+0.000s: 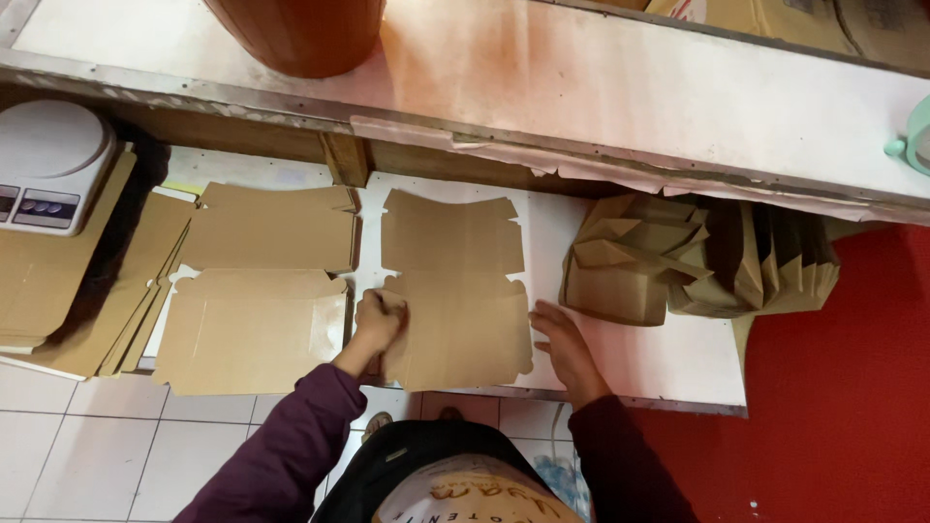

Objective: The person assembles brown cardboard food containers by folding the pre-cut flaps and interlocking the tabs by hand on a white counter.

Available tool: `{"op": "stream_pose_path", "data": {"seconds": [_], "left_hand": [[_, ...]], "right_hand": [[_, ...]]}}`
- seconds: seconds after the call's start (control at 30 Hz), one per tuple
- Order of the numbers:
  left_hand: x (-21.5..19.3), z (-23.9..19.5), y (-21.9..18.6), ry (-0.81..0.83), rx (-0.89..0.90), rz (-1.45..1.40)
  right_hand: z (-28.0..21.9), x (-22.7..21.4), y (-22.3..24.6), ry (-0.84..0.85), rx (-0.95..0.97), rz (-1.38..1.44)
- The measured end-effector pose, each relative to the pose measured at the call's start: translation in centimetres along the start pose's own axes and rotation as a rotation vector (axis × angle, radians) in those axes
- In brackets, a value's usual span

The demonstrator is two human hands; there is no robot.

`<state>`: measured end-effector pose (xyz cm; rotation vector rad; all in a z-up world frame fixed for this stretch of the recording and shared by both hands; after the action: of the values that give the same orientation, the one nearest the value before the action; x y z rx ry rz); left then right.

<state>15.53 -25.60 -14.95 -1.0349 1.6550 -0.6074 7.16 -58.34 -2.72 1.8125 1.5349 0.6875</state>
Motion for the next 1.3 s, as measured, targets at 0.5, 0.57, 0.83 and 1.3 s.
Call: {"op": "stream_pose_path", "data": {"seconds": [0.5, 0.57, 0.83, 1.3], "left_hand": [[-3.4, -7.2, -6.9, 0.359, -0.373, -0.979], [-5.0, -10.1, -9.6, 0.301, -0.373, -1.197], [-0.3, -10.7, -7.6, 0.098, -0.182, -1.273], [-14.1, -7.1, -9.5, 0.206, 0.185, -0.848]], "right_hand": [[0.2, 1.9, -0.9, 0.113, -0.154, 0.186], [1.2, 1.4, -2.5, 0.117, -0.135, 0.26], [5.8, 4.0, -9.6, 0.187, -0.172, 0.461], [1.4, -0.9, 6.4, -0.102, -0.745, -0.197]]}}
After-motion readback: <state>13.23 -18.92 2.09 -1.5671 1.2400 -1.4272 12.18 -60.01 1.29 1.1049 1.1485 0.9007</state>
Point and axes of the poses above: each hand's wrist, its own z-axis towards the middle knuckle, its own x-axis out of the palm, y = z × x, the point moved 6 cm from there along z, towards the middle knuckle, and after that the axes turned 6 degrees about x, right-handed, at the moved point
